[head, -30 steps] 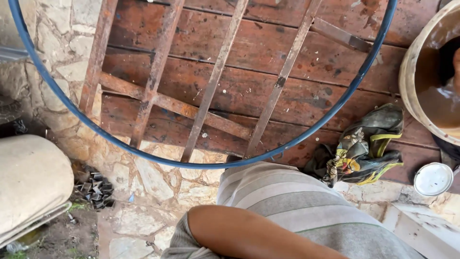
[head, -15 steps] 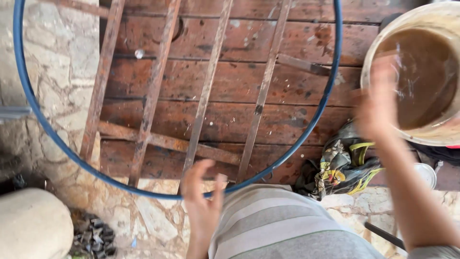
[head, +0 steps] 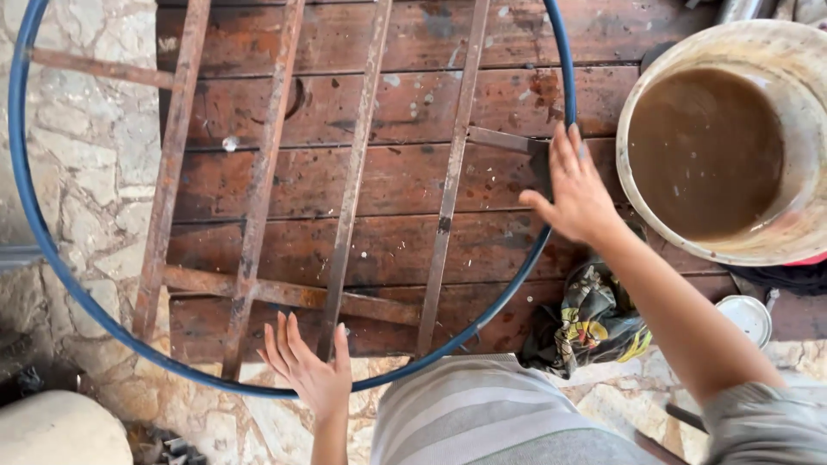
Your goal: Cleaning a circular metal frame with a sponge and liquid to remove rust or dirt
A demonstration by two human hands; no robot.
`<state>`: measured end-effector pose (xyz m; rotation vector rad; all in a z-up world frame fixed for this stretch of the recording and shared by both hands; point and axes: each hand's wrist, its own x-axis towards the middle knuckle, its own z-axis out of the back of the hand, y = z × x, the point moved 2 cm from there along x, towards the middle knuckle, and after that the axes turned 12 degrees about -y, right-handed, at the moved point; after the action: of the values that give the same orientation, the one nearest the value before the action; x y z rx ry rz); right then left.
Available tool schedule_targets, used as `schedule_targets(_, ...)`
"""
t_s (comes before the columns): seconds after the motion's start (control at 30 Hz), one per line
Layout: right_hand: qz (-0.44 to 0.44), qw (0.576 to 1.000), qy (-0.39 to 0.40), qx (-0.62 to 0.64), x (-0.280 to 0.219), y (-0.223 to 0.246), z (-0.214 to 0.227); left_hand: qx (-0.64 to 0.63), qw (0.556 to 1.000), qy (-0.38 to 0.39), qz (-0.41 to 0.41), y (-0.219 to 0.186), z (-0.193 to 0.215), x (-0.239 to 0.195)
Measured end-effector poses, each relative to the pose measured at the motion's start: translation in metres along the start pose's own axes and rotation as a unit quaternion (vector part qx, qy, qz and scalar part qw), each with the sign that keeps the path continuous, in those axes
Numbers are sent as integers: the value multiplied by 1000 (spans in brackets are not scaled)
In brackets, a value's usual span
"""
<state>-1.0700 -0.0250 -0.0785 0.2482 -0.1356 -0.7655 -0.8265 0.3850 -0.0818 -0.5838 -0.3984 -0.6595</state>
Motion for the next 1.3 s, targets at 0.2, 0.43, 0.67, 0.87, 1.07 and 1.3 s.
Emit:
schedule_targets(0.2,109,993,26,-32,-83,41,2,9,1000,-5,11,3,1,-6)
schedule_targets(0.43,13,998,45,-31,-63,28,-3,-1,1000,-12,13,0,3,-2)
schedule_targets(0.67,24,990,33,-133,-33,14,-7,-16,1000,-16,21,-4,8,-1)
schedule_targets(0.87,67,982,-56,-168,-30,7,-21,-24,999,-19,41,0,5,1)
schedule_targets(1.07,-23,993,-46,-104,-47,26,-25,-24,997,3,78,-1,7,-2)
schedule_targets(1.3,-87,992,-55,-69,-5,27,-10,-34,995,43,83,-1,8,-2)
